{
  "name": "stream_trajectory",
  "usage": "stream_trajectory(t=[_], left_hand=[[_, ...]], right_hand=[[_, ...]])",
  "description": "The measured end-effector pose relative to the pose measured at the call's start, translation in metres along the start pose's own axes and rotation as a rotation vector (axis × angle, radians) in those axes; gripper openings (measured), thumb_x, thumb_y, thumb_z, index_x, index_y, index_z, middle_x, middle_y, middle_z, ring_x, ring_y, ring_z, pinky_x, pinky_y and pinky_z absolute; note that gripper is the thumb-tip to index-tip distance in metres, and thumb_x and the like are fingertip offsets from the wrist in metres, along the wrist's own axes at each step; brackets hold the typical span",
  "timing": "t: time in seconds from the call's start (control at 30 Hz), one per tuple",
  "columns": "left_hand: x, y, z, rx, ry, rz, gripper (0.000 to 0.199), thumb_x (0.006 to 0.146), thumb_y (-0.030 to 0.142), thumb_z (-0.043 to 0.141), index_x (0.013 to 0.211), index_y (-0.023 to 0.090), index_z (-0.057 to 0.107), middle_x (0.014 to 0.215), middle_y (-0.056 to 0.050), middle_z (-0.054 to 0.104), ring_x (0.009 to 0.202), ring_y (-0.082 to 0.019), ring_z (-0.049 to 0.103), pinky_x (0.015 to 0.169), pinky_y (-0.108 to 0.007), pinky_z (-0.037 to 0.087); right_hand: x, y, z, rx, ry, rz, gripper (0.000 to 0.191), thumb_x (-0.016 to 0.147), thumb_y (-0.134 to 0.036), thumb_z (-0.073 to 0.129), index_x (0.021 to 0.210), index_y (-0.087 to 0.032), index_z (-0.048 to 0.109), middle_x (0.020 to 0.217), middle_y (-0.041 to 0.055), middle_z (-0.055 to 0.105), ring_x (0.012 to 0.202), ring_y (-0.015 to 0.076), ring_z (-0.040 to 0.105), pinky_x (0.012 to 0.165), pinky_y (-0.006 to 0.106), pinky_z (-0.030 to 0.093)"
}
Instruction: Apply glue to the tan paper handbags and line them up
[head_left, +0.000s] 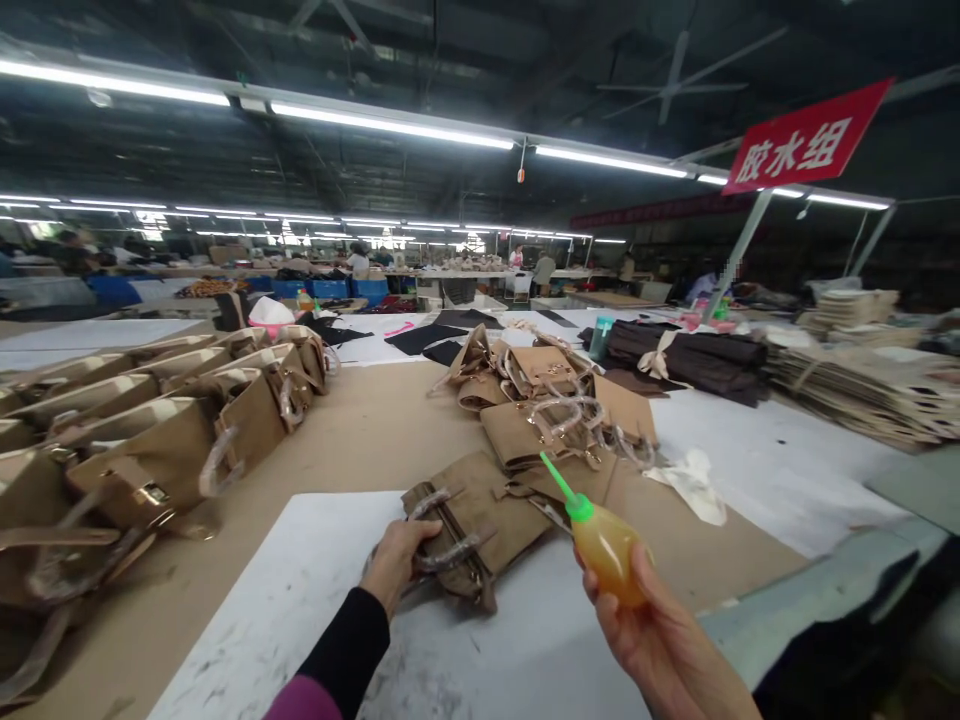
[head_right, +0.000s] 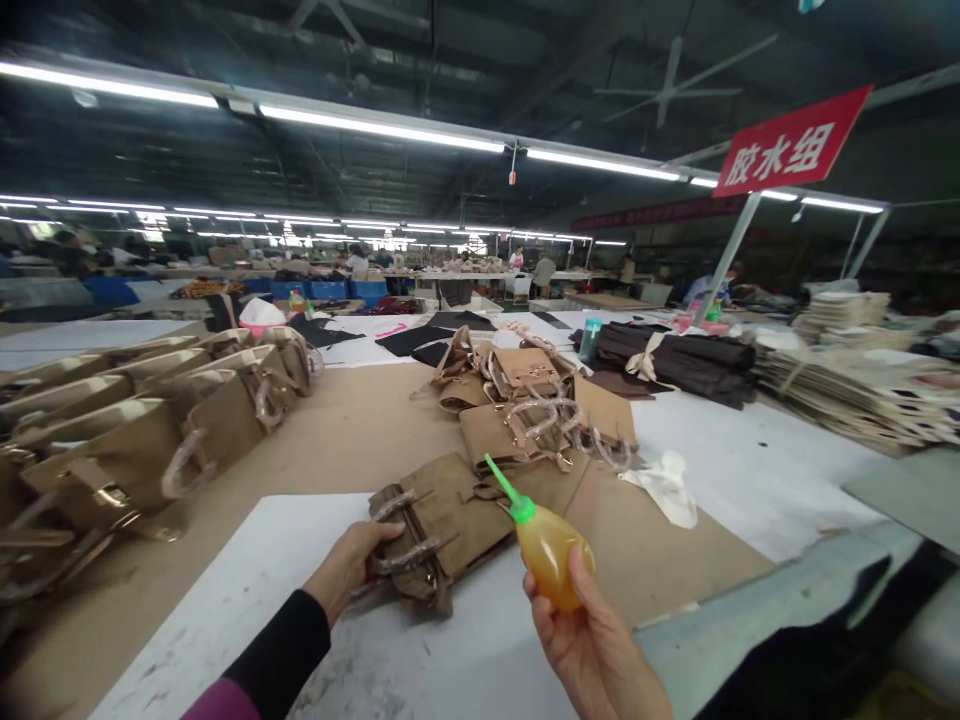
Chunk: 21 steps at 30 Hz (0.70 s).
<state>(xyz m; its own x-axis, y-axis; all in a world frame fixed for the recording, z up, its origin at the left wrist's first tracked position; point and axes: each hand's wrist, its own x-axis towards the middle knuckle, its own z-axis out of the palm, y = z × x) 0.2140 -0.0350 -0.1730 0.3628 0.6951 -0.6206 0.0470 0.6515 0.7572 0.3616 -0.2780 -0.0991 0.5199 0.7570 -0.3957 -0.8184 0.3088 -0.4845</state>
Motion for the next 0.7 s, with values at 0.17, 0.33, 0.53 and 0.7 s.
stream_trajectory(t=[0.17,0.33,0.53,0.7], left_hand=[[-0.014,0.011,-0.016,0.052,-0.008,0.141,0.010,0.064,0.010,0.064,0.072,0.016,0.062,0.057,0.000,0.065,0.055,-0.016,0.062,0.051,-0.023,0.048],[-0.078,0.067,-0.061,0.337,0.012,0.507,0.024,0.056,0.030,0.073,0.072,0.015,0.064,0.045,0.007,0.052,0.040,-0.008,0.043,0.039,-0.018,0.030],[-0.142,0.068,-0.156,0.559,0.094,0.709,0.039,0.064,0.046,0.061,0.090,0.017,0.068,0.085,-0.004,0.072,0.089,-0.026,0.065,0.076,-0.031,0.052],[-0.139,0.013,-0.218,0.781,0.407,0.613,0.047,0.064,0.022,0.047,0.106,0.018,0.065,0.101,-0.006,0.072,0.095,-0.024,0.065,0.080,-0.029,0.050]], right_hand=[[0.000,-0.007,-0.006,-0.004,-0.054,0.032,0.044,0.063,-0.020,0.088,0.101,-0.012,0.068,0.094,0.0154,0.072,0.070,0.0187,0.069,0.055,0.021,0.058],[-0.008,-0.008,0.009,-0.026,-0.086,0.062,0.041,0.063,-0.019,0.088,0.099,-0.013,0.070,0.094,0.0156,0.072,0.071,0.0180,0.068,0.056,0.021,0.058],[-0.022,0.011,0.060,-0.004,-0.252,0.136,0.042,0.065,-0.022,0.087,0.103,-0.013,0.070,0.099,0.0169,0.071,0.070,0.0160,0.066,0.056,0.019,0.057],[-0.034,0.060,0.109,-0.006,-0.266,0.273,0.049,0.056,-0.019,0.092,0.099,-0.008,0.070,0.092,0.0169,0.071,0.065,0.0160,0.066,0.054,0.021,0.057]])
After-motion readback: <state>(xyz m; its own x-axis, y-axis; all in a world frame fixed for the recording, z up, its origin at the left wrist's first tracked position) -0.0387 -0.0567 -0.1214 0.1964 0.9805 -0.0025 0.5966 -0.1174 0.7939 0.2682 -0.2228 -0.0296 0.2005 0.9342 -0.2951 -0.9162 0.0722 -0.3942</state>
